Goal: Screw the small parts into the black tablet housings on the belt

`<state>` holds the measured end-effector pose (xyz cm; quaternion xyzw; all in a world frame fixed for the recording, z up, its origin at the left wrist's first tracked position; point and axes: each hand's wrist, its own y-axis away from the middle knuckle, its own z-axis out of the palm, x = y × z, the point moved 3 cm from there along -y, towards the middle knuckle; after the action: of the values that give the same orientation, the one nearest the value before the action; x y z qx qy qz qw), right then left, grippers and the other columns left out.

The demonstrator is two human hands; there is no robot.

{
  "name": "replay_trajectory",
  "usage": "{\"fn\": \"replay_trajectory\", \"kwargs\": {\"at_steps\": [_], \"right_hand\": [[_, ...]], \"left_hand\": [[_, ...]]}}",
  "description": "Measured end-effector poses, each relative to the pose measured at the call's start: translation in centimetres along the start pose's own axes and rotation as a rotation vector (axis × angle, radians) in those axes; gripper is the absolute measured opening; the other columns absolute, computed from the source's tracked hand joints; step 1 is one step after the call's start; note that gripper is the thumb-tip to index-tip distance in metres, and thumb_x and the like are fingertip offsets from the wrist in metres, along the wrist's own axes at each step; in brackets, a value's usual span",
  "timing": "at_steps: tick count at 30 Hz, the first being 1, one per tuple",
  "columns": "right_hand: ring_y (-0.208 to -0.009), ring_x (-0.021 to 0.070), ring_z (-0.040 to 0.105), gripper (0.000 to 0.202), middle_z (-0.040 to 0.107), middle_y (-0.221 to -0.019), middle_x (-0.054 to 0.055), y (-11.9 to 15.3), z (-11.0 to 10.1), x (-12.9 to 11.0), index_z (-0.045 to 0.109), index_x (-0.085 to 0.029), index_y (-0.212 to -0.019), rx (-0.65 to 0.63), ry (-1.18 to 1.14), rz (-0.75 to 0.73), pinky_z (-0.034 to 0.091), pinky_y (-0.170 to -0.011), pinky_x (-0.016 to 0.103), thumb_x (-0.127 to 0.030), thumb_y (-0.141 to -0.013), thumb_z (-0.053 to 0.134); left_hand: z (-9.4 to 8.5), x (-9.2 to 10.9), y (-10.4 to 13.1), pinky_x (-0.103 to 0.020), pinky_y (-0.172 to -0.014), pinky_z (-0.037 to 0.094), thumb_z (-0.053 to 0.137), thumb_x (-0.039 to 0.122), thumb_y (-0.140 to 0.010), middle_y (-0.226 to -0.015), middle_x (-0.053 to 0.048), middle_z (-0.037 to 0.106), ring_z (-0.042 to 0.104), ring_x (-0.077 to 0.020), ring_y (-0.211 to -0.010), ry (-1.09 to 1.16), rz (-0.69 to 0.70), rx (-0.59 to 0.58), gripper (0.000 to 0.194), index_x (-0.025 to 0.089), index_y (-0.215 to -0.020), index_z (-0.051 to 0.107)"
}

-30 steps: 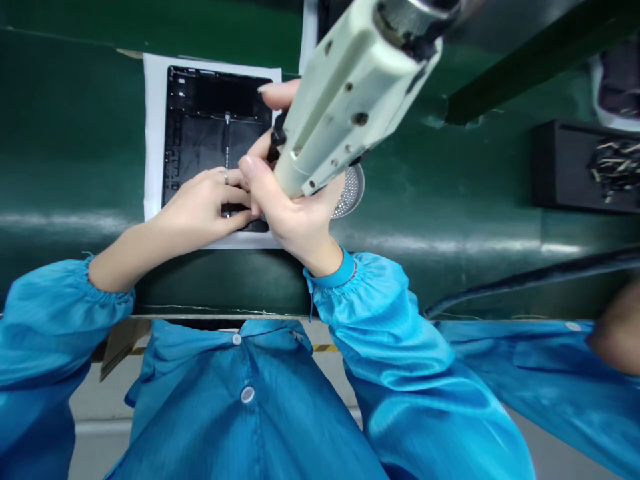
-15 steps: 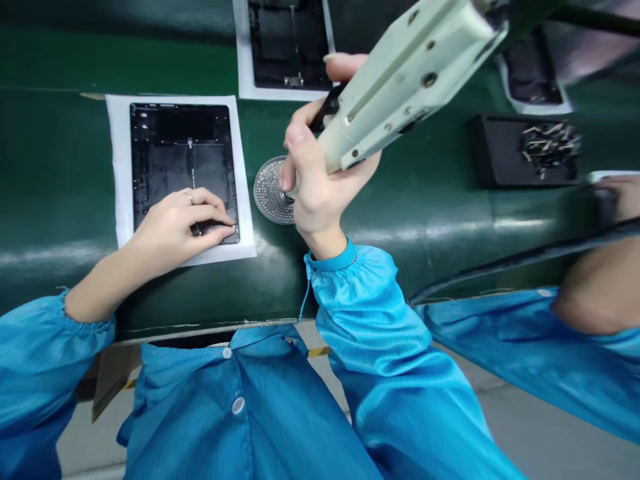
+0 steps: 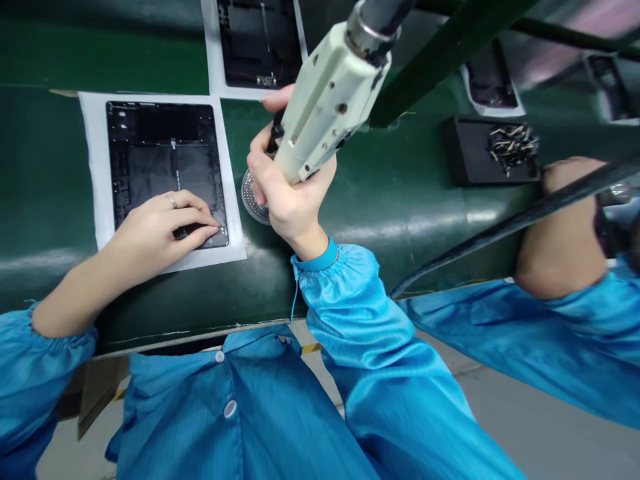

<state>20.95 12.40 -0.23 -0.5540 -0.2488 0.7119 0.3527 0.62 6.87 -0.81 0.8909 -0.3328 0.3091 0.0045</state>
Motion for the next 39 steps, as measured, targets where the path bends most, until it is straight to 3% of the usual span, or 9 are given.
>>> {"fn": "replay_trajectory", "kwargs": {"at_steps": [5, 12, 17, 21, 28, 32, 39], "right_hand": [[-0.036, 0.0060, 0.028, 0.037, 0.052, -0.072, -0.009, 0.0, -0.5, -1.4, 0.060, -0.034, -0.120, -0.081, 0.049, 0.196, 0.026, -0.032, 0.026, -0.050, -0.096, 0.083], [-0.037, 0.0031, 0.028, 0.050, 0.064, -0.086, -0.006, -0.3, -0.5, -2.5, 0.056, -0.036, -0.126, -0.027, 0.060, 0.122, 0.020, -0.034, 0.025, -0.062, -0.093, 0.084], [-0.043, 0.0025, 0.037, 0.043, 0.065, -0.095, -0.003, 0.0, 0.4, -4.4, 0.056, -0.035, -0.129, -0.044, 0.014, 0.150, 0.025, -0.039, 0.022, -0.047, -0.098, 0.084], [-0.044, 0.0035, 0.045, 0.037, 0.068, -0.098, -0.004, 0.7, 1.7, -5.4, 0.055, -0.035, -0.129, -0.167, -0.021, 0.215, 0.030, -0.038, 0.021, -0.034, -0.100, 0.079], [-0.047, 0.0056, 0.049, 0.037, 0.070, -0.104, -0.002, 1.8, 3.3, -5.4, 0.055, -0.032, -0.123, -0.297, 0.030, 0.335, 0.045, -0.042, 0.027, -0.044, -0.100, 0.081], [-0.048, 0.0053, 0.044, 0.038, 0.070, -0.107, -0.004, 2.5, 3.6, -5.1, 0.050, -0.040, -0.134, -0.324, 0.062, 0.315, 0.043, -0.044, 0.024, -0.045, -0.105, 0.075], [-0.049, 0.0076, 0.044, 0.041, 0.069, -0.104, -0.001, 2.8, 3.7, -5.2, 0.048, -0.038, -0.132, -0.310, 0.116, 0.348, 0.044, -0.041, 0.025, -0.050, -0.103, 0.074]], "left_hand": [[0.1, -0.1, 0.1, -0.041, -0.091, 0.057, 0.064, 0.030, -0.110, -0.120, -0.006, 0.080, 0.075, -0.0274, -0.106, -0.017, -0.001, -0.019, 0.022, 0.023, -0.108, 0.085], [0.1, 0.1, -0.2, -0.043, -0.095, 0.057, 0.064, 0.029, -0.110, -0.120, -0.007, 0.079, 0.075, -0.0279, -0.107, 0.003, -0.031, -0.047, 0.022, 0.023, -0.108, 0.086], [0.2, 0.4, -0.5, -0.043, -0.098, 0.056, 0.065, 0.032, -0.110, -0.122, -0.007, 0.078, 0.075, -0.0287, -0.112, 0.040, -0.071, -0.066, 0.022, 0.023, -0.110, 0.085], [0.3, 0.6, -0.7, -0.042, -0.099, 0.057, 0.063, 0.026, -0.108, -0.129, -0.008, 0.077, 0.075, -0.0273, -0.113, 0.085, -0.130, -0.046, 0.026, 0.022, -0.129, 0.079], [0.5, 1.0, -1.0, -0.044, -0.102, 0.057, 0.051, 0.017, -0.109, -0.128, -0.010, 0.076, 0.074, -0.0306, -0.116, 0.098, -0.179, -0.039, 0.036, 0.020, -0.138, 0.072], [0.7, 1.1, -1.2, -0.045, -0.103, 0.057, 0.050, 0.016, -0.108, -0.125, -0.010, 0.077, 0.074, -0.0314, -0.113, 0.090, -0.186, -0.049, 0.037, 0.019, -0.137, 0.074], [0.4, 1.6, -1.3, -0.040, -0.103, 0.055, 0.050, 0.016, -0.109, -0.128, -0.008, 0.078, 0.075, -0.0288, -0.115, 0.134, -0.197, -0.055, 0.035, 0.019, -0.134, 0.074]]}}
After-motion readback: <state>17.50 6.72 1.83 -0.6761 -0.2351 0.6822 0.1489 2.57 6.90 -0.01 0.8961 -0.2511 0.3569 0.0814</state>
